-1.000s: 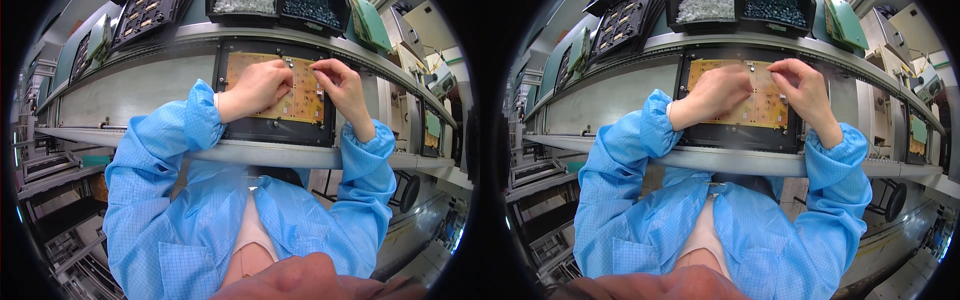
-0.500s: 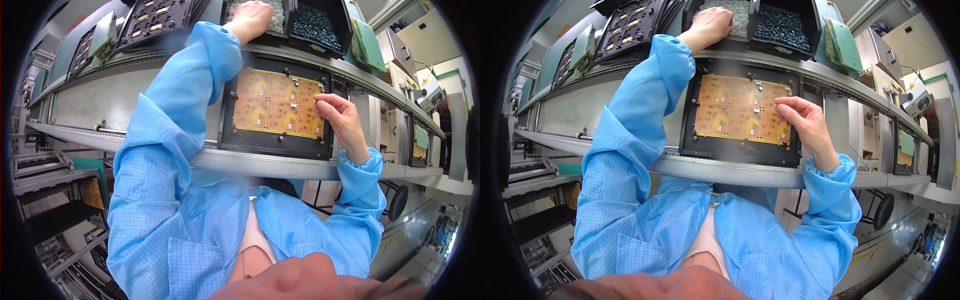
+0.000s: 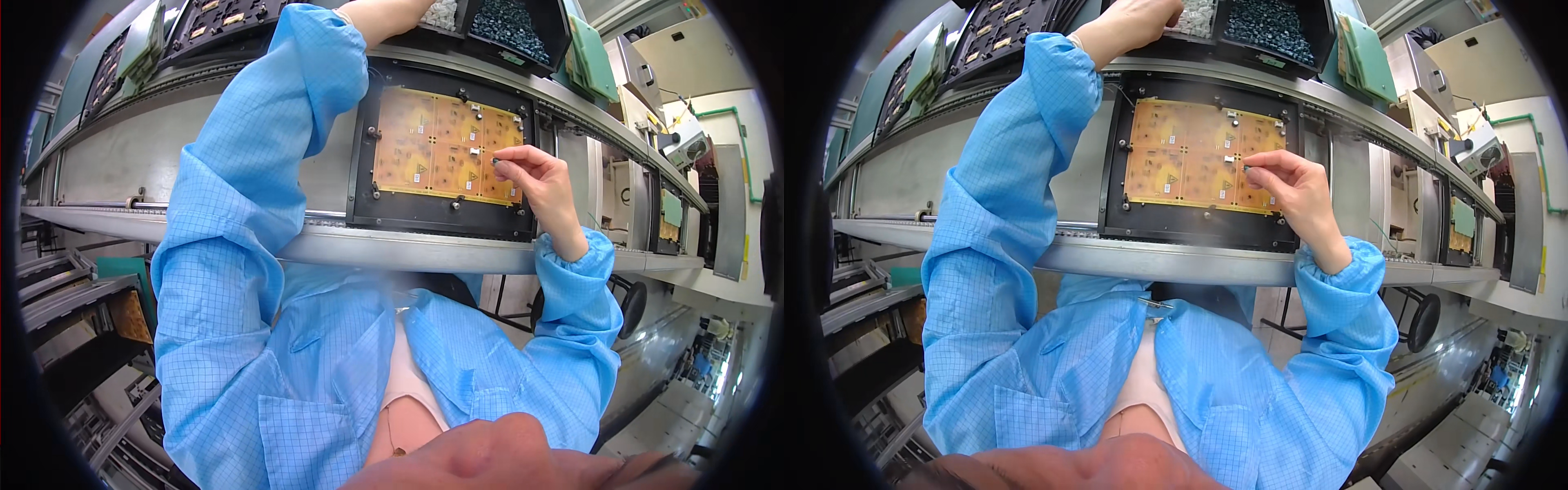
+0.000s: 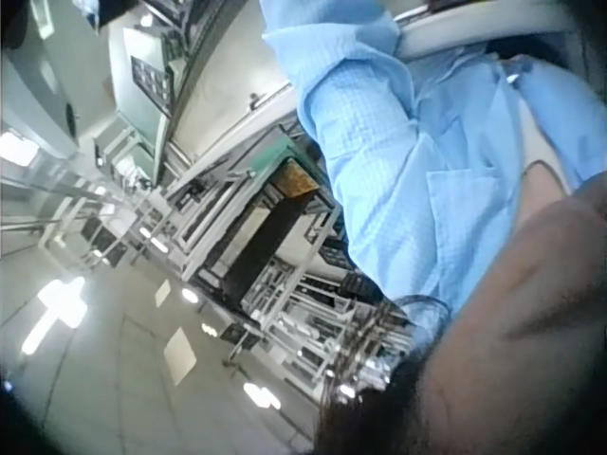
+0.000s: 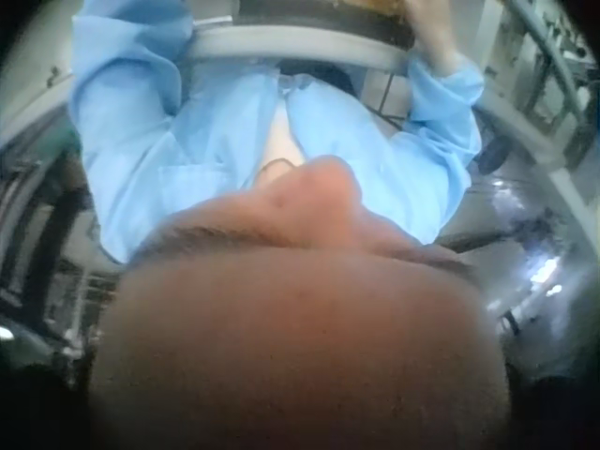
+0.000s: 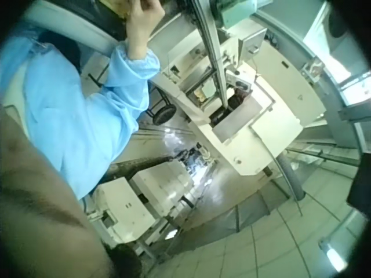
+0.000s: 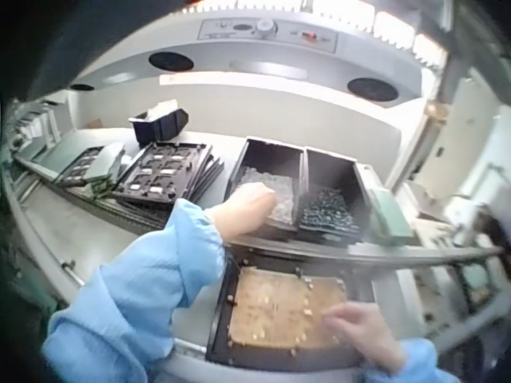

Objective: Placing electronic components onto a printed circuit board on an assembly line.

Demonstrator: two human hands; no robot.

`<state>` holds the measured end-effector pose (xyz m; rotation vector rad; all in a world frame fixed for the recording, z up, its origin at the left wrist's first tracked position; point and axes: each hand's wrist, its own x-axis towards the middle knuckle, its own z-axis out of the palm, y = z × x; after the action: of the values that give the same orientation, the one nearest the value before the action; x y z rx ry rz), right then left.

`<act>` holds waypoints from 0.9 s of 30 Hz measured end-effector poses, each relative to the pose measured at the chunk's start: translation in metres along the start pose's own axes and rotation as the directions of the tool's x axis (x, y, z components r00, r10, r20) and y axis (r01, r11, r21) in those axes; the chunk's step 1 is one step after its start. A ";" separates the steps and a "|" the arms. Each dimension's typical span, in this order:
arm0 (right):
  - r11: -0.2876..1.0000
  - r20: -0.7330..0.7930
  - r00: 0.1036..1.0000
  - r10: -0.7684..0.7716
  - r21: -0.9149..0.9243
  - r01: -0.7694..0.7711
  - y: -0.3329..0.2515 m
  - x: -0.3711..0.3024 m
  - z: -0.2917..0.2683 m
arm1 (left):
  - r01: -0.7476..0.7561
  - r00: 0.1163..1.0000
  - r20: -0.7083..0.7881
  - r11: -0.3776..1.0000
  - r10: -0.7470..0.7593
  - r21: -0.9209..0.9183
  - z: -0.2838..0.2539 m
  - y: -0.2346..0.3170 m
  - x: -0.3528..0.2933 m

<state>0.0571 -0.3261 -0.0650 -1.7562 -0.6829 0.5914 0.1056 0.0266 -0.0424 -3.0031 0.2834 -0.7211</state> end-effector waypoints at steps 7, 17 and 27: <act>0.945 -0.074 0.989 -0.128 -0.311 0.099 -0.005 -0.002 0.014 | -0.032 0.961 -0.275 0.982 -0.020 -0.184 -0.032 0.022 -0.012; 0.633 0.090 0.886 -0.454 -0.668 0.392 -0.002 0.006 0.011 | -0.022 0.910 -0.342 0.798 -0.233 -0.602 -0.070 0.048 -0.045; 0.392 0.386 0.751 -0.535 -0.675 0.625 -0.011 0.018 0.000 | 0.182 0.918 -0.070 0.570 -0.391 -0.801 -0.081 0.061 -0.079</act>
<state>0.0683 -0.3113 -0.0553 -2.0523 -1.7617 -0.1889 -0.0105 -0.0186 -0.0109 -3.8640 0.1169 -1.3002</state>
